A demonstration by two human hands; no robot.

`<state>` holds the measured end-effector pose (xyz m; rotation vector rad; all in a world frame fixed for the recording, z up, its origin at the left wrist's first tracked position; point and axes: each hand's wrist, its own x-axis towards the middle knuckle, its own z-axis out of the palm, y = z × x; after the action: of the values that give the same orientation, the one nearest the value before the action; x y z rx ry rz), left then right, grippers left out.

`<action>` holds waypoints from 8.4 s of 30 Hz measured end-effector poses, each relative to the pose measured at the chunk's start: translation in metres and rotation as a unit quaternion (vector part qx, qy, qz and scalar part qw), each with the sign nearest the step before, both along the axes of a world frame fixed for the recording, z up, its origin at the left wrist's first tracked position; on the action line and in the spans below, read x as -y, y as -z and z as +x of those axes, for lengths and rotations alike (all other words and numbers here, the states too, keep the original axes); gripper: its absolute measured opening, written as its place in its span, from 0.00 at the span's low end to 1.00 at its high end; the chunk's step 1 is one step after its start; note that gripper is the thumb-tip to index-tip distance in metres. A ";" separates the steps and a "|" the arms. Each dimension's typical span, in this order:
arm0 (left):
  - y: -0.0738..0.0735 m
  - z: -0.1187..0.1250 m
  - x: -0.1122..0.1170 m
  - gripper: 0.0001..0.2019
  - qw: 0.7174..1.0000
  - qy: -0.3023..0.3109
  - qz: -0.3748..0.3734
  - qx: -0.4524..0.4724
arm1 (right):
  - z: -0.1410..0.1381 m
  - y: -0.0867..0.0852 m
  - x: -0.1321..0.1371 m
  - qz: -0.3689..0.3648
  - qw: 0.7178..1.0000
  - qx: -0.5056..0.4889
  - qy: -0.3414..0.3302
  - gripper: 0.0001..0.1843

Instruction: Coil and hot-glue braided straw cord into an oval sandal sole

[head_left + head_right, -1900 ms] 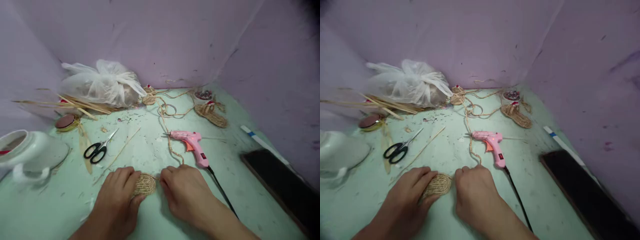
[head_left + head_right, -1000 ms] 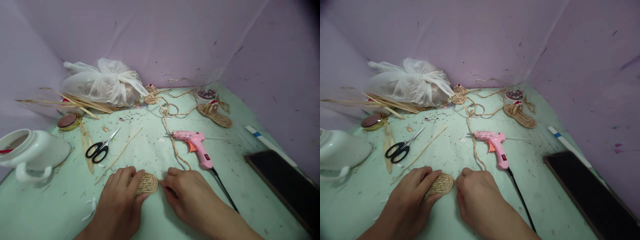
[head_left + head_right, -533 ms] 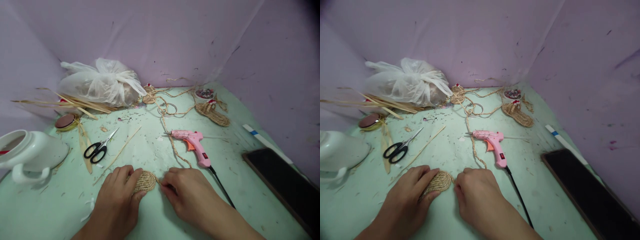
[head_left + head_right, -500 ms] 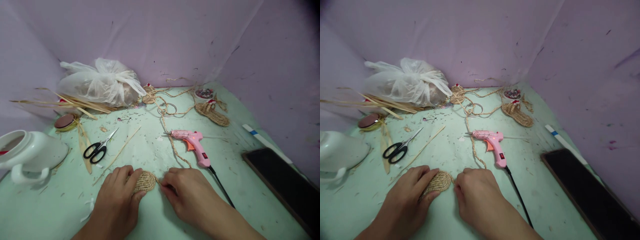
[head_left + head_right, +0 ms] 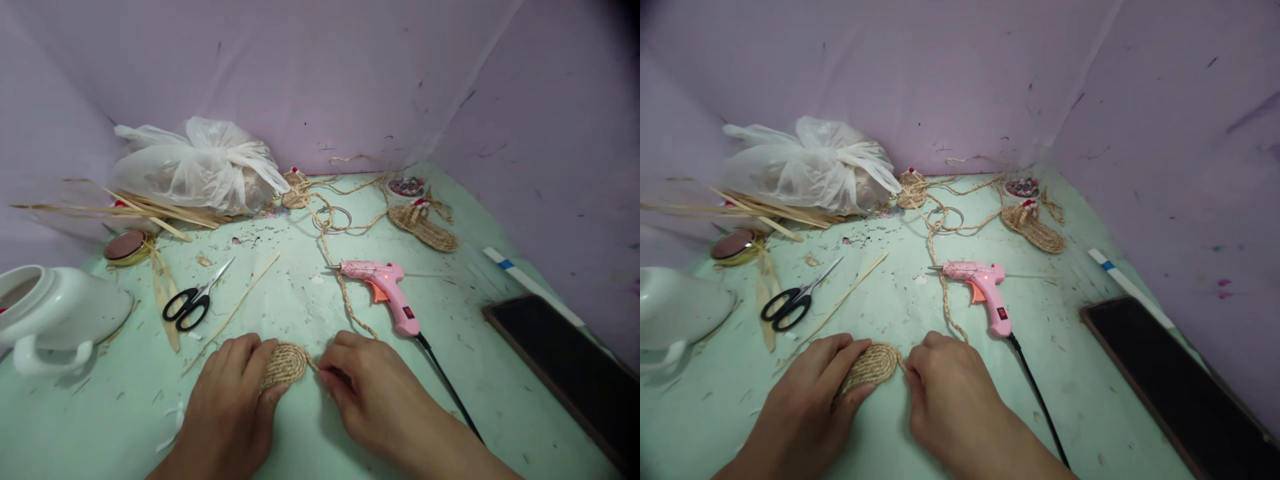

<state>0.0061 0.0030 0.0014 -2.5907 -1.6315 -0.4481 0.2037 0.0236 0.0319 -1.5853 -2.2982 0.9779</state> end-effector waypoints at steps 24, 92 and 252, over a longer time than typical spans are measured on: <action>0.003 -0.019 -0.014 0.19 0.985 0.083 0.149 -0.009 | 0.007 -0.009 -0.002 0.015 0.989 -0.129 0.070 0.06; 0.006 -0.009 -0.003 0.16 0.995 0.030 0.098 -0.014 | -0.003 0.009 -0.003 -0.044 0.992 -0.119 0.024 0.12; -0.035 -0.016 -0.007 0.25 0.945 0.135 -0.237 0.180 | 0.015 -0.004 -0.012 0.074 0.980 -0.140 -0.122 0.25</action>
<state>-0.0103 0.0099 0.0363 -3.2822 -1.6531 -0.6460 0.2182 0.0354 0.0363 -1.0513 -2.3367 0.9818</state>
